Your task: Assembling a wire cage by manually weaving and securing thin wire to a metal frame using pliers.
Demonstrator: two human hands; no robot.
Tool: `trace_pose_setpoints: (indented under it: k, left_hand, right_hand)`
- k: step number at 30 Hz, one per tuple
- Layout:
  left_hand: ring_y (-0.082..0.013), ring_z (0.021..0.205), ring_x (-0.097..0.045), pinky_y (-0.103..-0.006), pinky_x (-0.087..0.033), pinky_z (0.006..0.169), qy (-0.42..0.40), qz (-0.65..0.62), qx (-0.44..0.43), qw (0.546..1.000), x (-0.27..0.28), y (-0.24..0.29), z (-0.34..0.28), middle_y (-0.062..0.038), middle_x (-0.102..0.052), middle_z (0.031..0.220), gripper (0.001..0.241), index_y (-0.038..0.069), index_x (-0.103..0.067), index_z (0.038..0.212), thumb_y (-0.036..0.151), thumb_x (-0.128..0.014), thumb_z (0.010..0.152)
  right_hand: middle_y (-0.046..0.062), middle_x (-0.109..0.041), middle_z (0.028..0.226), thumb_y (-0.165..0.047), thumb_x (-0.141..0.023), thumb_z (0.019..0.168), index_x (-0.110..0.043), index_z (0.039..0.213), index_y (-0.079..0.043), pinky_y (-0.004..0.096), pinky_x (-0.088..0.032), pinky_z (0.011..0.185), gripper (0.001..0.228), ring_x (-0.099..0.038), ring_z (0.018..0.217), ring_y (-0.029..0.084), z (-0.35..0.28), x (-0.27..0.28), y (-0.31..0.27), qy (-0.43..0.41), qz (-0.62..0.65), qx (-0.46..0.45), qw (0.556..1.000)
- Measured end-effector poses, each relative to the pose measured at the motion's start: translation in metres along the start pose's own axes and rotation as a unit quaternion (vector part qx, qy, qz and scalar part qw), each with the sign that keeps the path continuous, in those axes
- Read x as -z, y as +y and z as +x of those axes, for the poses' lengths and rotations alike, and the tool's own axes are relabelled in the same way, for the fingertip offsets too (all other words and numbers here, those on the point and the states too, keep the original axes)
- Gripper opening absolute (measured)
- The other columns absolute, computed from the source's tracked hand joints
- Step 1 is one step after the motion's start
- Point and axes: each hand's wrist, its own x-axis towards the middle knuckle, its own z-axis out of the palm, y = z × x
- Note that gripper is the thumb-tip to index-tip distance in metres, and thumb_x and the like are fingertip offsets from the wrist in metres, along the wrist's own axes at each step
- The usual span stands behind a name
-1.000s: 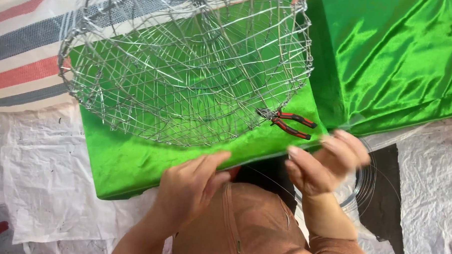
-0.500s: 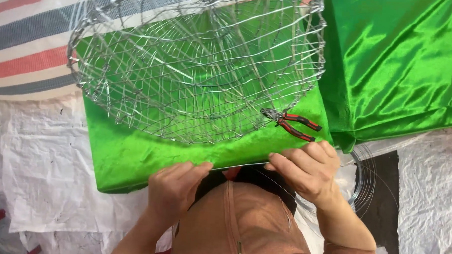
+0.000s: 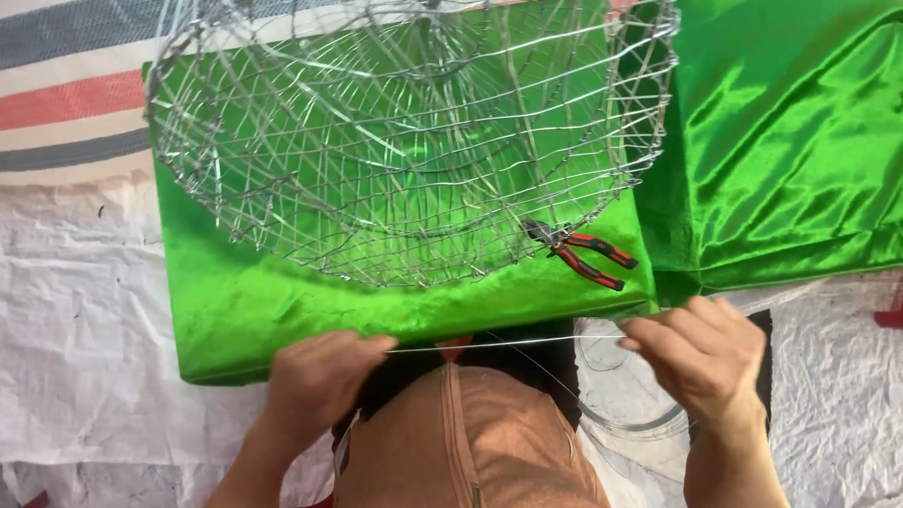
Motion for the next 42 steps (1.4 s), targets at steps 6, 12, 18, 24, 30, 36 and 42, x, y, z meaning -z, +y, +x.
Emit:
trace_pose_setpoints:
  k: [6, 12, 18, 24, 30, 36, 42]
  left_hand:
    - [-0.0039, 0.052, -0.061, -0.0224, -0.046, 0.046, 0.057, 0.034, 0.062, 0.996, 0.005, -0.010, -0.022, 0.007, -0.073, 0.070, 0.015, 0.016, -0.077, 0.109, 0.016, -0.067, 0.097]
    - [-0.0100, 0.061, -0.074, -0.0285, -0.051, 0.044, 0.006, 0.050, 0.043, 0.998, -0.029, -0.008, -0.032, 0.009, -0.080, 0.082, 0.018, 0.024, -0.076, 0.112, 0.025, -0.066, 0.097]
    - [-0.0150, 0.056, -0.068, -0.0334, -0.044, 0.040, -0.051, 0.073, 0.037, 0.995, -0.048, -0.014, -0.038, 0.009, -0.072, 0.070, 0.025, 0.024, -0.076, 0.110, 0.016, -0.066, 0.089]
    - [-0.0136, 0.049, -0.060, -0.0341, -0.039, 0.042, -0.117, -0.015, 0.024, 0.993, -0.036, -0.018, -0.039, 0.008, -0.060, 0.059, 0.015, 0.029, -0.069, 0.094, 0.016, -0.062, 0.092]
    - [-0.0128, 0.075, -0.074, -0.0350, -0.046, 0.055, -0.264, -0.071, 0.153, 0.950, -0.050, -0.015, -0.033, 0.014, -0.079, 0.085, 0.014, 0.035, -0.071, 0.093, 0.034, -0.058, 0.089]
    - [-0.0275, 0.065, -0.057, -0.0432, -0.037, 0.061, -0.089, 0.087, 0.060, 0.990, -0.073, 0.015, -0.009, -0.001, -0.054, 0.070, 0.009, 0.022, -0.061, 0.081, 0.024, -0.055, 0.087]
    - [-0.0316, 0.067, -0.066, -0.0481, -0.046, 0.045, -0.101, -0.026, 0.092, 0.990, -0.096, 0.035, -0.006, -0.003, -0.061, 0.071, 0.010, 0.025, -0.068, 0.095, 0.027, -0.058, 0.094]
  right_hand:
    - [0.005, -0.067, 0.075, -0.022, -0.066, 0.101, -0.076, 0.096, -0.010, 0.037, -0.031, 0.056, 0.016, -0.041, 0.058, 0.023, -0.027, 0.007, 0.007, 0.043, -0.026, -0.079, 0.996]
    - [0.004, -0.074, 0.091, -0.016, -0.069, 0.103, -0.075, 0.110, -0.022, 0.037, -0.031, 0.059, 0.011, -0.050, 0.068, 0.020, -0.009, -0.015, -0.013, 0.004, -0.090, -0.026, 0.996]
    - [-0.002, -0.057, 0.081, -0.008, -0.057, 0.096, -0.067, 0.124, -0.021, 0.035, -0.039, 0.054, 0.033, -0.049, 0.064, 0.021, 0.004, -0.050, -0.044, -0.150, -0.060, 0.033, 0.986]
    - [-0.003, -0.051, 0.066, -0.009, -0.051, 0.100, -0.066, 0.113, -0.018, 0.038, -0.036, 0.044, 0.022, -0.049, 0.053, 0.020, -0.009, -0.056, -0.036, -0.186, 0.129, 0.083, 0.971]
    - [-0.003, -0.053, 0.071, -0.017, -0.053, 0.099, -0.067, 0.115, -0.023, 0.039, -0.038, 0.052, 0.022, -0.054, 0.059, 0.023, -0.027, -0.057, -0.037, -0.211, 0.114, 0.095, 0.966]
    - [-0.006, -0.057, 0.073, -0.013, -0.059, 0.094, -0.069, 0.115, -0.028, 0.038, -0.036, 0.055, 0.028, -0.054, 0.061, 0.021, -0.034, -0.077, -0.037, -0.211, 0.055, 0.083, 0.972]
    - [-0.008, -0.062, 0.073, -0.021, -0.066, 0.096, -0.069, 0.110, -0.028, 0.035, -0.037, 0.051, 0.016, -0.055, 0.057, 0.019, -0.014, -0.086, -0.056, -0.186, 0.047, 0.091, 0.977]
